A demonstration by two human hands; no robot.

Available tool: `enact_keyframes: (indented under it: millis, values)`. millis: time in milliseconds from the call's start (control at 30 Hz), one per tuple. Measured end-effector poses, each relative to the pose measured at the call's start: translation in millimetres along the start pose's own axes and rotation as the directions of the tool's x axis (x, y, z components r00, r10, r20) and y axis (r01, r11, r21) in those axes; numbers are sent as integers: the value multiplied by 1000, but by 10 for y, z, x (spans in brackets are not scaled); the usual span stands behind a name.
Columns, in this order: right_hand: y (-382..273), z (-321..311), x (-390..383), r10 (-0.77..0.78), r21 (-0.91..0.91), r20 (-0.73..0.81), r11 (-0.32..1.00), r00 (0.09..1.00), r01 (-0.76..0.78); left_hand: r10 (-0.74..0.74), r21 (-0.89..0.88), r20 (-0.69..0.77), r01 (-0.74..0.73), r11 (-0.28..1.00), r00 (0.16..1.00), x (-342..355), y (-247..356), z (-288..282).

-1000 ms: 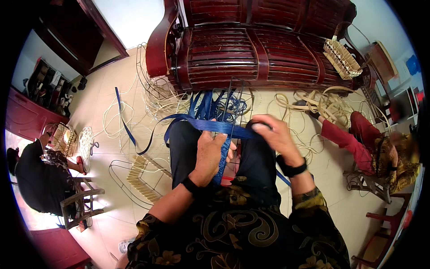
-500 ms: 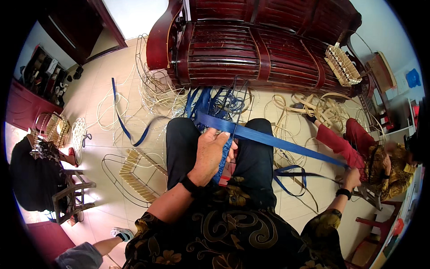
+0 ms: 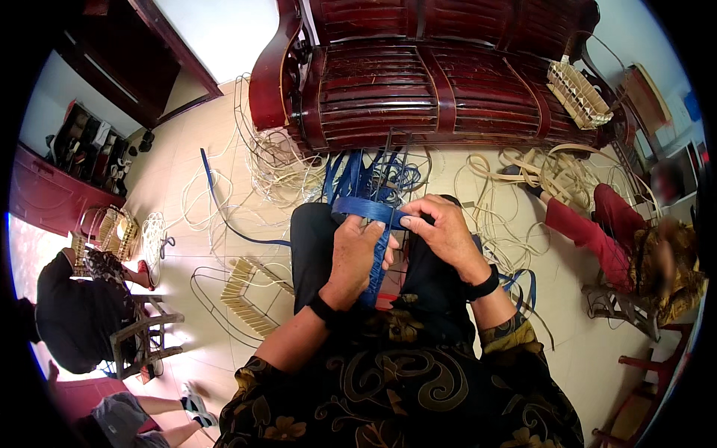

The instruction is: The person weaves a blue plastic strap around a wire basket frame by hand while holding the frame in their lap, pulling the strap through the structure to secure it.

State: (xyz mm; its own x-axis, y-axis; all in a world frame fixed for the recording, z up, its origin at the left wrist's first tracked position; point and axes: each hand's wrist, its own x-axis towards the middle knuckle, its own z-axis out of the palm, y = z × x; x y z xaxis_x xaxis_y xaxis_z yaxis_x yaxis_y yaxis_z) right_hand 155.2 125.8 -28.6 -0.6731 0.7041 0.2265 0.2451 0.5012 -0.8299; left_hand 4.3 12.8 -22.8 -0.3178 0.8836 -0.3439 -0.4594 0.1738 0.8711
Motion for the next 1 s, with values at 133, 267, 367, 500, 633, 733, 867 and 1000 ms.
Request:
enact_keyframes:
  millis: [133, 267, 367, 500, 633, 733, 867, 1000]
  values:
    - [350, -185, -378, 184, 64, 27, 981, 983, -185, -9, -27, 7, 9, 1000, 1000, 15, 26, -28]
    - [1114, -1556, -1298, 335, -436, -274, 792, 902, -427, -32, -56, 12, 33, 998, 999, 17, 21, -20]
    - [1520, -2886, -2352, 433, -556, -697, 176, 571, -812, -42, -48, 24, 43, 998, 999, 41, -21, -26]
    - [1389, -3462, -2801, 179, -312, -950, -506, 256, -804, -39, -91, 11, 40, 995, 999, 63, -28, -32]
    - [1000, -2622, -1669, 73, -678, -729, 60, 681, -732, -50, -72, 13, 50, 996, 999, 46, -10, 15]
    - [585, -1340, -543, 107, -472, -303, 846, 947, -247, -28, -62, 11, 29, 998, 1000, 19, 5, 7]
    - [94, -168, 40, -39, 58, 88, 998, 995, 34, -5, -4, 22, 5, 1000, 1000, 28, 11, -25]
    - [58, -17, 33, -48, 27, 80, 999, 996, 46, 1, 7, 3, -1, 1000, 1000, 20, 15, -60]
